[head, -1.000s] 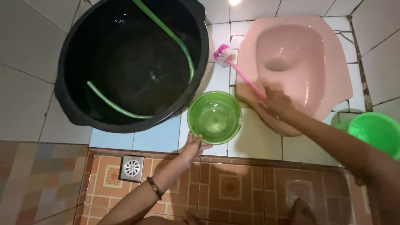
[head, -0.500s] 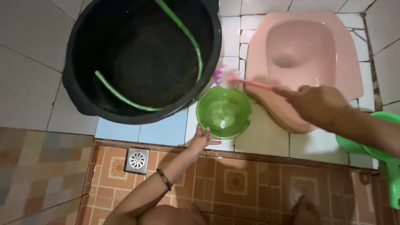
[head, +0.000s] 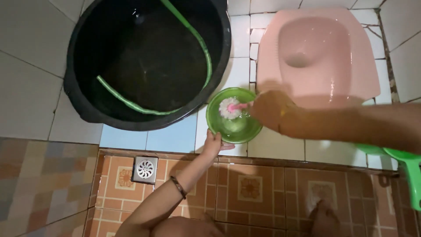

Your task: Cleaning a small bowl and a squat toilet using water and a brush.

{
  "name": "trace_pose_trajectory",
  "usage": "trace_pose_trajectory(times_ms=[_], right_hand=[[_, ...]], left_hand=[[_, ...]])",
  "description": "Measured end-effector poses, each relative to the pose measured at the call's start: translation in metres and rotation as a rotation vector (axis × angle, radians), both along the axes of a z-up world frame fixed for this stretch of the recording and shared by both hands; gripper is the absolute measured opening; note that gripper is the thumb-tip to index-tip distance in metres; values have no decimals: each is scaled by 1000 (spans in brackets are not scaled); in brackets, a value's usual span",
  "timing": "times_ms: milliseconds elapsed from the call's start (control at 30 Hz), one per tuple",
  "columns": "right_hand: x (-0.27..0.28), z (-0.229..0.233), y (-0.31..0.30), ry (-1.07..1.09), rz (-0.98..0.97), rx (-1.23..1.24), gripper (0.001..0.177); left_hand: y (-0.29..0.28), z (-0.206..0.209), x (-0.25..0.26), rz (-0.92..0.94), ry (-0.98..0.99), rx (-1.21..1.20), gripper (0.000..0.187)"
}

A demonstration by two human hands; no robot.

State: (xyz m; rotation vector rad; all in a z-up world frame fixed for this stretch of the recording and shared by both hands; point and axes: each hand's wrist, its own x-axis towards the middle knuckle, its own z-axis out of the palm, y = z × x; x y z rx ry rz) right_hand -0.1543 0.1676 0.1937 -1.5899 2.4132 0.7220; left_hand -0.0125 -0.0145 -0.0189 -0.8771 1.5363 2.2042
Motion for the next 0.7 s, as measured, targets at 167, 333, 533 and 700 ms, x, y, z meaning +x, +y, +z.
trace_pose_trajectory(times_ms=[167,333,533,700], right_hand=[[-4,64,-5,-188,-343,319,34],[8,51,22,-376,-362,279,27],[-25,-32,12,-360,-286,-142,21],[-36,-54,23,-261,-315,-127,22]], left_hand=[[22,4,-12,175,-124,-4,48],[31,5,-18,207,-97,-23,50],[37,8,-24,186,-176,-49,61],[31,-10,-30,225,-101,-84,55]])
